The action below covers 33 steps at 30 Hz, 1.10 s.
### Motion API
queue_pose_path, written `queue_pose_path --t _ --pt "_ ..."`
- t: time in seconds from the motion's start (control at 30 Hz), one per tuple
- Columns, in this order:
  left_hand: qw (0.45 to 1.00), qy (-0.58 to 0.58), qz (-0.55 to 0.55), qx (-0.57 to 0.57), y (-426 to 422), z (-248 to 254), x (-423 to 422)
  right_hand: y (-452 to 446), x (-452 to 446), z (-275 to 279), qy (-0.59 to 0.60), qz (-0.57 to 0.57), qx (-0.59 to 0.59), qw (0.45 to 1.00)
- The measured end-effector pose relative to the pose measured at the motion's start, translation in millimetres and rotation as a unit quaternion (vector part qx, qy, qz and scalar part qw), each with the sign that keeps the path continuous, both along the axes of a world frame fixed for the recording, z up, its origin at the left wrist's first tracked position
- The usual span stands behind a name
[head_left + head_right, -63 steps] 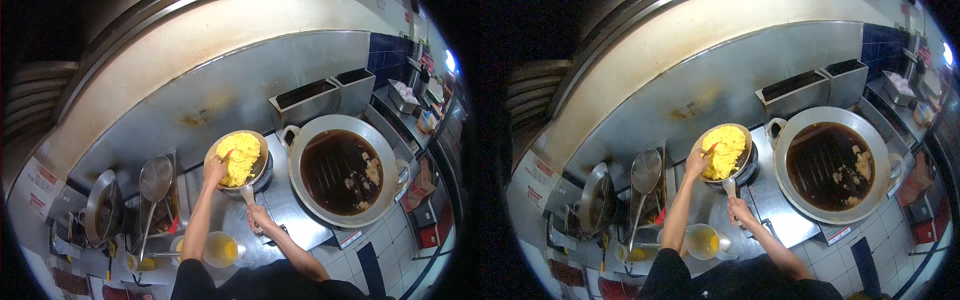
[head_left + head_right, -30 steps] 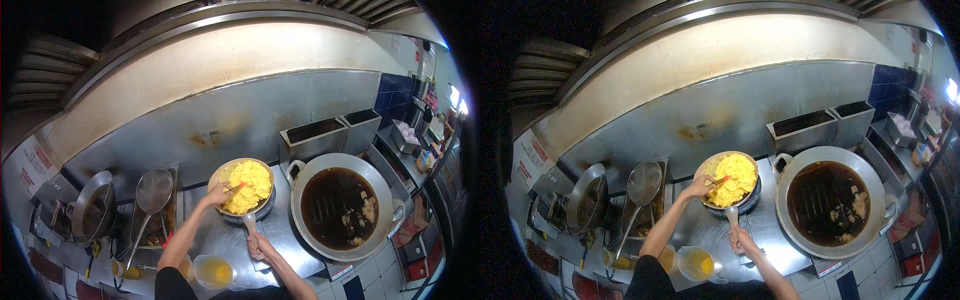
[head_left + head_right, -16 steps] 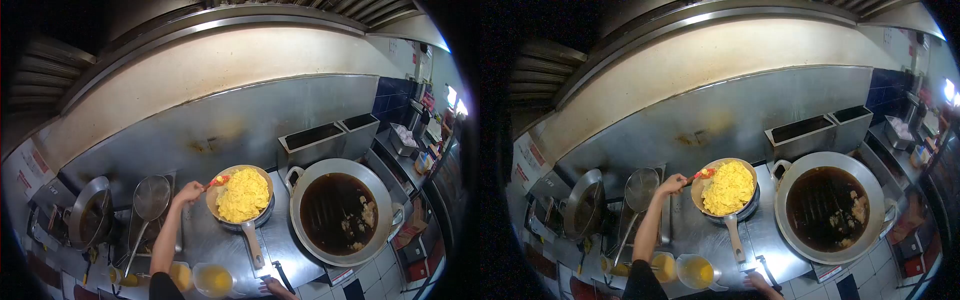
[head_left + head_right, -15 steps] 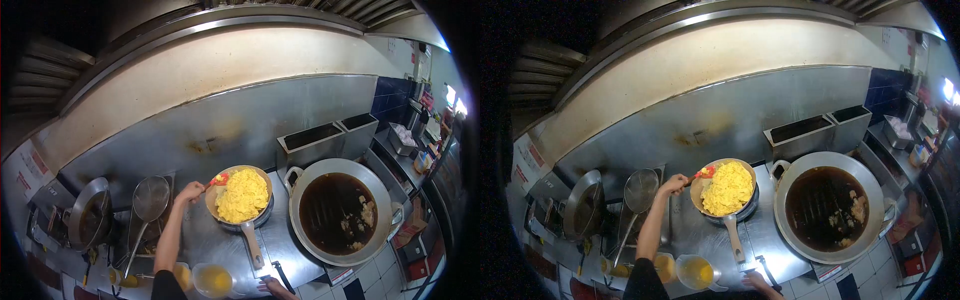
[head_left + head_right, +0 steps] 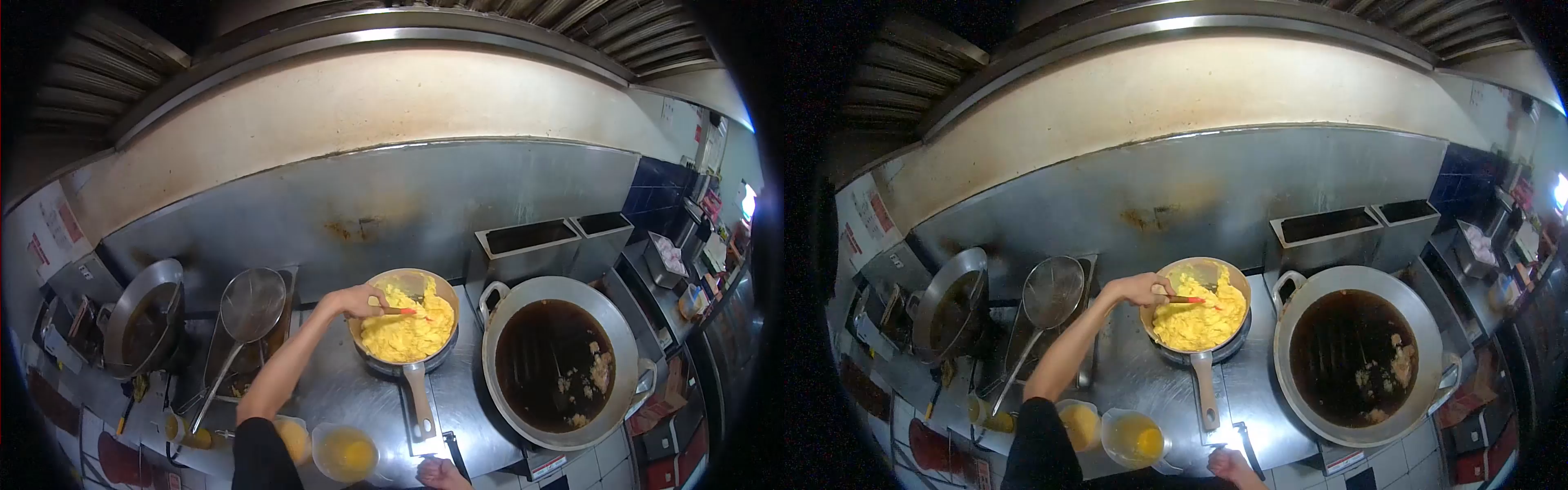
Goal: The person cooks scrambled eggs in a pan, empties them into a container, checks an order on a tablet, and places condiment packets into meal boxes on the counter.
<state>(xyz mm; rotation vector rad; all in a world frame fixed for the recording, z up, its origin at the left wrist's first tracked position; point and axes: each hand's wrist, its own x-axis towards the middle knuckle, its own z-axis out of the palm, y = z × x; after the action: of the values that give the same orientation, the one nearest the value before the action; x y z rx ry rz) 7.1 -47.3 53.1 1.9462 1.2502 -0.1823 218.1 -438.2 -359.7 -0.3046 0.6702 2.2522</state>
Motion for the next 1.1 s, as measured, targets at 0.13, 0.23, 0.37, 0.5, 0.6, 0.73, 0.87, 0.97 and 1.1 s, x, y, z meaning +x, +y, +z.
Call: queue_pose_path --t 0.13,0.23,0.37,0.5,0.6,0.73,0.87,0.97,1.1 --pt "0.966 0.046 -0.093 0.236 -79 35 5 2 19 49 -0.031 0.045 0.102 0.993" --pt "0.954 0.116 -0.045 0.273 -112 14 22 30 38 107 -0.070 -0.037 0.246 0.966" --pt "0.934 0.061 0.027 0.351 -65 -88 33 114 6 216 -0.330 0.027 0.281 0.901" --pt "0.963 0.058 0.061 0.255 -72 -6 17 161 -9 231 -0.391 0.071 0.280 0.874" --pt "0.961 0.068 0.041 0.265 -111 32 -5 167 -7 235 -0.387 0.074 0.271 0.878" --pt "0.955 0.055 0.074 0.283 -111 -51 0 176 -23 230 -0.363 0.076 0.253 0.893" --pt "0.958 0.025 0.089 0.273 -118 -19 -11 174 -43 222 -0.414 0.031 0.272 0.868" --pt "0.952 -0.007 0.063 0.299 -136 11 -48 167 -60 236 -0.463 -0.014 0.278 0.841" --pt "0.949 -0.073 0.103 0.289 -123 21 -93 146 -75 250 -0.471 -0.042 0.296 0.830"
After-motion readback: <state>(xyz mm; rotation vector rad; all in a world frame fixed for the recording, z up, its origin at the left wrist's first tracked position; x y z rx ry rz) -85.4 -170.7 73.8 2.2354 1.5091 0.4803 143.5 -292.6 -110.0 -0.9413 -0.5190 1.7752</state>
